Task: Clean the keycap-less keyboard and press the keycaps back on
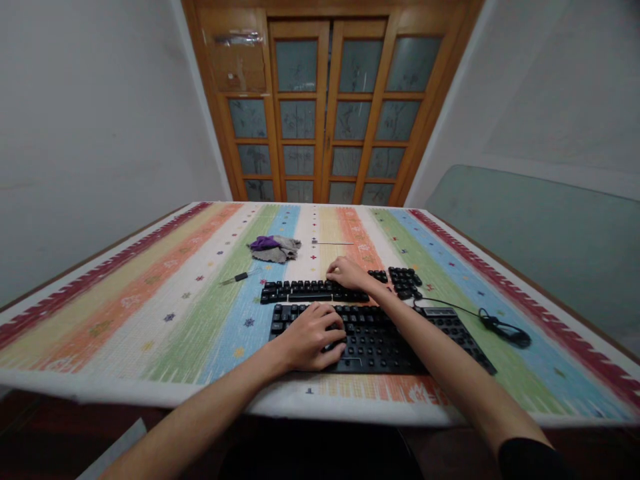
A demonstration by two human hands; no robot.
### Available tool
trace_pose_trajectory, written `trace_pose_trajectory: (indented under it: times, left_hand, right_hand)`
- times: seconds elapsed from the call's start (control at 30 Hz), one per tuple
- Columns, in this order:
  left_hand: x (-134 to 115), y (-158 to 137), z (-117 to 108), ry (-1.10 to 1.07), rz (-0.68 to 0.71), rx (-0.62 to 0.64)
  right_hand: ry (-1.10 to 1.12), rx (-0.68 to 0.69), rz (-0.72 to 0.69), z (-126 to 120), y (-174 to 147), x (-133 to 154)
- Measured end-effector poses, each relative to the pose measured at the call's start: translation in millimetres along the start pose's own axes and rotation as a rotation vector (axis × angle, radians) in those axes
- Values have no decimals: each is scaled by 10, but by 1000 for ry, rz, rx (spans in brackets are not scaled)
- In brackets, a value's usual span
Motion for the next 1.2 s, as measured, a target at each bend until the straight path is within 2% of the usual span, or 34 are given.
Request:
trace_pose_trajectory:
  times: [0.13, 0.27, 0.47, 0.6, 0.73, 1.0, 1.2]
  left_hand:
    - [-3, 1, -6, -6, -1, -4]
    - [-9, -2, -4, 2, 9, -26]
    - [-23, 9, 41, -16, 16, -10]
    - [-33, 28, 90, -21, 13, 21]
    - [-27, 44, 111, -24, 9, 19]
    - [-21, 55, 94, -15, 8, 10]
    - [-19, 49, 102, -9, 9, 12]
  right_hand:
    - [40, -67, -3, -93, -36, -6]
    - [90, -124, -51, -272, -226, 10]
    - [290, -180, -183, -444, -845, 70]
    - [277, -194, -229, -399, -1286, 197]
    - [247, -197, -279, -306, -1555, 321]
    - [169, -192, -397, -207, -1707, 461]
    - [122, -212, -388, -198, -1730, 476]
Point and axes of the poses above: each hand's wrist, its own y-axis towards the middle knuckle, its own z-axis out of the palm, x = y × z, the point moved 7 cm from there along y, towards the middle knuckle, and after that the axes turned 6 degrees about y, right-handed, at the moved point
